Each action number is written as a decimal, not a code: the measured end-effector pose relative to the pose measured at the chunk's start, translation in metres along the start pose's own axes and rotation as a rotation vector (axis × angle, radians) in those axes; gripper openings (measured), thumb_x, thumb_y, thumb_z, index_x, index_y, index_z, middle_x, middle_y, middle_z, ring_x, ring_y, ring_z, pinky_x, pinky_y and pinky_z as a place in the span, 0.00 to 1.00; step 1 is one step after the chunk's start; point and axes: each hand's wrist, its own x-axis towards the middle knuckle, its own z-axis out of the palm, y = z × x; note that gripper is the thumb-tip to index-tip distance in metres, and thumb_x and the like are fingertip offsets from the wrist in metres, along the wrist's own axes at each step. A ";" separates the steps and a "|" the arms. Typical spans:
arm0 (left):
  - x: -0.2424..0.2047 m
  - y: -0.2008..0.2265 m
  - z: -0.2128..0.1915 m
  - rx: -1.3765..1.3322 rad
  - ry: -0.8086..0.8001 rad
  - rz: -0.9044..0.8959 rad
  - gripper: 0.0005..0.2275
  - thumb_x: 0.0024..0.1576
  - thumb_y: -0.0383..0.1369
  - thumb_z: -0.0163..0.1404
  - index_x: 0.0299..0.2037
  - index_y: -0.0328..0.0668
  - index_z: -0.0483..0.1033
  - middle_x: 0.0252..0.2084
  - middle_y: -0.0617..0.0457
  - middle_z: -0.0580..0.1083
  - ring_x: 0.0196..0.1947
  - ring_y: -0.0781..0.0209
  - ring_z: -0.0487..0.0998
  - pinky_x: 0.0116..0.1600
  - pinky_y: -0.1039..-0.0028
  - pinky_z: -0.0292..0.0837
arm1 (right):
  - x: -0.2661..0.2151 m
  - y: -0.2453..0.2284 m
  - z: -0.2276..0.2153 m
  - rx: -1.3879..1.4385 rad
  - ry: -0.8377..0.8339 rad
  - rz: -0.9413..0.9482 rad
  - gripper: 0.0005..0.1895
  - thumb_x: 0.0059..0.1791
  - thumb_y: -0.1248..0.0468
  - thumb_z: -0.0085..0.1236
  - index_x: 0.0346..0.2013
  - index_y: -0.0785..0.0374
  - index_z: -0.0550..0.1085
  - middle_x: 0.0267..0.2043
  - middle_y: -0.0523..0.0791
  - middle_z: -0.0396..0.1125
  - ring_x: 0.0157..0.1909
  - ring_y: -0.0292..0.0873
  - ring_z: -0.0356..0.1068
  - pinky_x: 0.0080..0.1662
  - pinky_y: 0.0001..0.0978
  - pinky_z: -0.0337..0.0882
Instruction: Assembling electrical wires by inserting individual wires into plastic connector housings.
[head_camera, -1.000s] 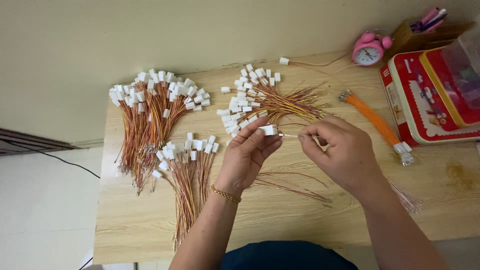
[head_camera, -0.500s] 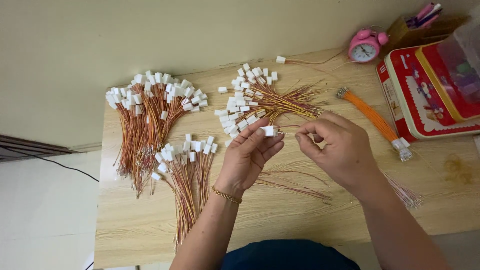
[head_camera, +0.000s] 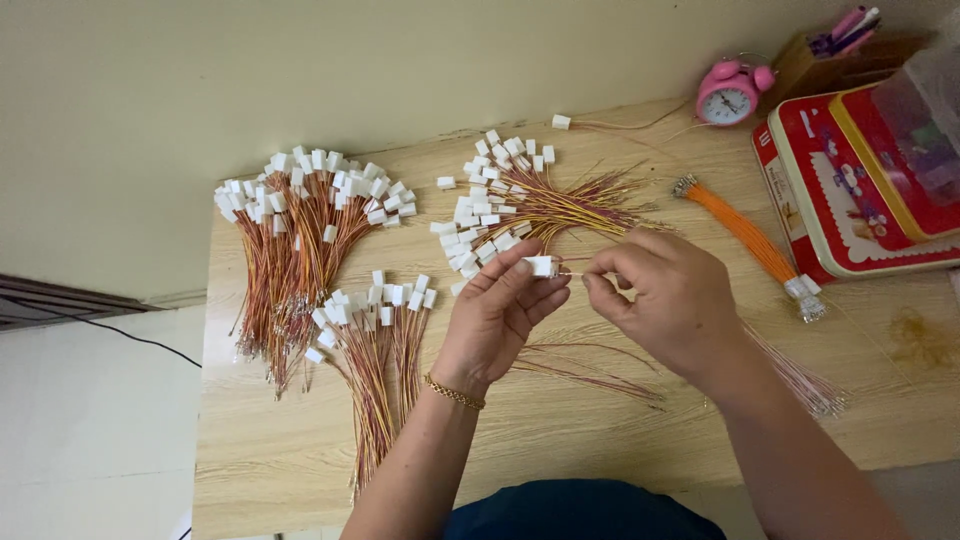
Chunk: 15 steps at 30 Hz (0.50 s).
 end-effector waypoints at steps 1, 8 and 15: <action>0.000 0.000 0.000 0.001 -0.001 -0.002 0.15 0.63 0.27 0.50 0.59 0.32 0.72 0.48 0.32 0.79 0.47 0.44 0.83 0.56 0.55 0.80 | 0.001 -0.002 -0.001 -0.001 0.001 0.002 0.07 0.44 0.70 0.67 0.29 0.54 0.78 0.21 0.42 0.63 0.28 0.46 0.70 0.34 0.37 0.72; -0.001 -0.004 0.001 0.027 0.027 -0.012 0.15 0.62 0.27 0.51 0.59 0.33 0.73 0.48 0.32 0.79 0.47 0.43 0.83 0.56 0.54 0.80 | -0.006 0.010 0.011 -0.027 0.013 -0.048 0.07 0.45 0.70 0.65 0.29 0.54 0.77 0.21 0.41 0.61 0.27 0.47 0.69 0.34 0.37 0.72; -0.002 -0.008 -0.003 0.048 0.055 -0.009 0.14 0.62 0.26 0.51 0.58 0.33 0.73 0.47 0.34 0.79 0.47 0.44 0.83 0.56 0.55 0.81 | -0.007 0.003 0.012 0.089 -0.033 0.006 0.05 0.46 0.70 0.64 0.29 0.56 0.78 0.20 0.42 0.62 0.26 0.48 0.69 0.33 0.39 0.71</action>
